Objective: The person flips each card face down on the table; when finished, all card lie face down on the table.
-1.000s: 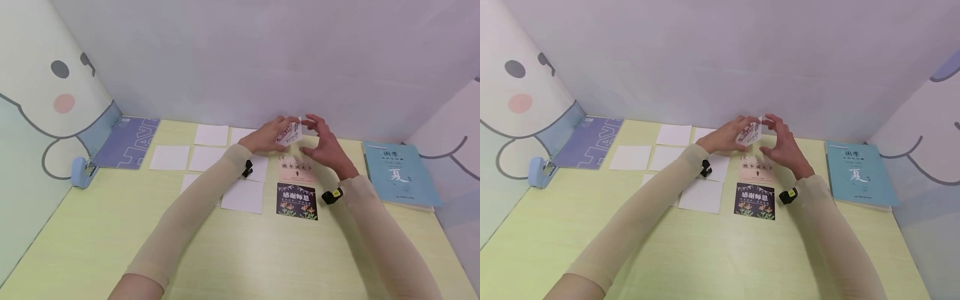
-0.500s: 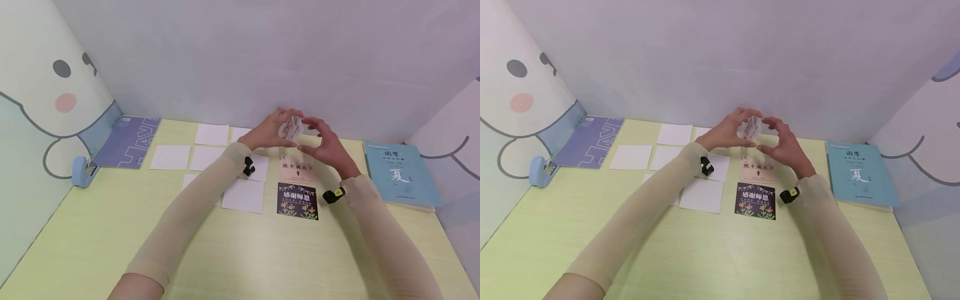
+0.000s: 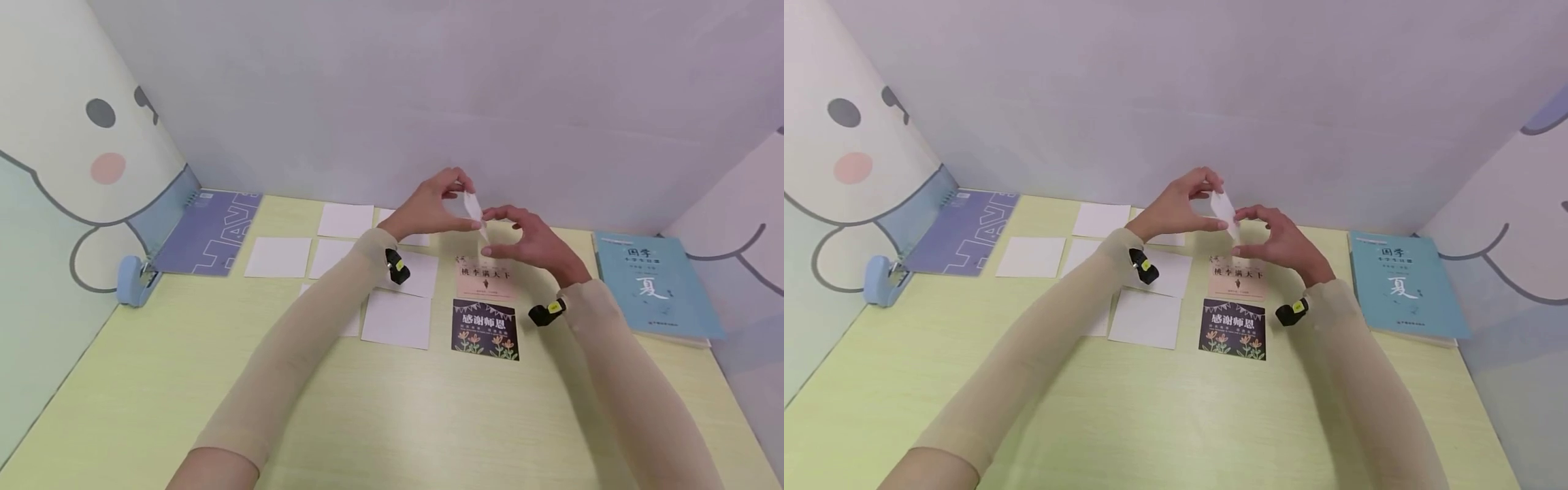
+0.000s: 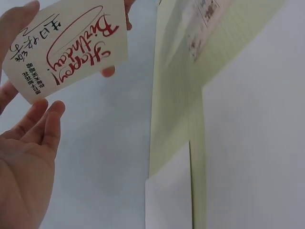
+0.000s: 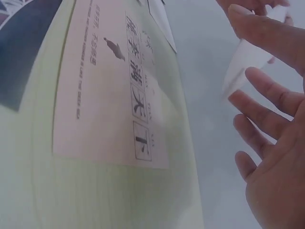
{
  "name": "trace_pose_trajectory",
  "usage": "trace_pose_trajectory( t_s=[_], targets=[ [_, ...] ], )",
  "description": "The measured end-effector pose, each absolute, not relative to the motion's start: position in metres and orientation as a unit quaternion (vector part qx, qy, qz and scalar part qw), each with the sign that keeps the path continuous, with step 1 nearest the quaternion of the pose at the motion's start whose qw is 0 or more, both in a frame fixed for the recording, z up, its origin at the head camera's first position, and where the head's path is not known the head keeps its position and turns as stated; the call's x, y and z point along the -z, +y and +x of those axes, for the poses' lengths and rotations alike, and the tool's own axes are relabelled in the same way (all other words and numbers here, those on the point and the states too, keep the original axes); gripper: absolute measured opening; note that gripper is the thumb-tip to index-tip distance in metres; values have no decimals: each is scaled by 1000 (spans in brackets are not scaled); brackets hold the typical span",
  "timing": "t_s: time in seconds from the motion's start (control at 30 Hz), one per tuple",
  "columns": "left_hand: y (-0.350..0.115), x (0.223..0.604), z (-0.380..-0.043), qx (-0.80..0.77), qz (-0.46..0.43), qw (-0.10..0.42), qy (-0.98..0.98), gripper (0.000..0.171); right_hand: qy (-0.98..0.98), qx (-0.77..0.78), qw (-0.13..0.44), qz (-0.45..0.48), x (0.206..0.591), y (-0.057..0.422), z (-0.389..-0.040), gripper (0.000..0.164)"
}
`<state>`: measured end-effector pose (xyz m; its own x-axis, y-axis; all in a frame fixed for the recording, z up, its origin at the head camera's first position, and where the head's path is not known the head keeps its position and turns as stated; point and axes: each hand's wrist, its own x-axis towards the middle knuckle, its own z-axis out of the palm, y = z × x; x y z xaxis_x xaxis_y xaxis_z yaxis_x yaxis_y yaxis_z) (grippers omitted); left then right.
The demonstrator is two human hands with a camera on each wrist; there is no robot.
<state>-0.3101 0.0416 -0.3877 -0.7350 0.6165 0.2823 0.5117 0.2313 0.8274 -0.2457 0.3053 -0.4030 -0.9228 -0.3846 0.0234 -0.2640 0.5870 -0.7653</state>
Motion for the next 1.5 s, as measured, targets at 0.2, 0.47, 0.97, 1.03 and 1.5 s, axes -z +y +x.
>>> trace_pose_trajectory(
  t_s=[0.2,0.47,0.97,1.03,1.5],
  targets=[
    [30,402,-316,-376,371,54,847,84,896,396,86,-182,407,312,-258,56],
    [37,410,-308,-170,328,65,927,95,910,359,100,-179,421,311,-270,63],
    [59,398,-268,-146,406,95,897,103,922,344,7,-175,415,315,-238,65],
    [63,398,-260,-140,421,111,889,105,921,347,-11,-174,415,316,-231,62],
    [74,397,-243,-103,444,151,877,93,935,328,-24,-134,420,325,-190,53]
  ],
)
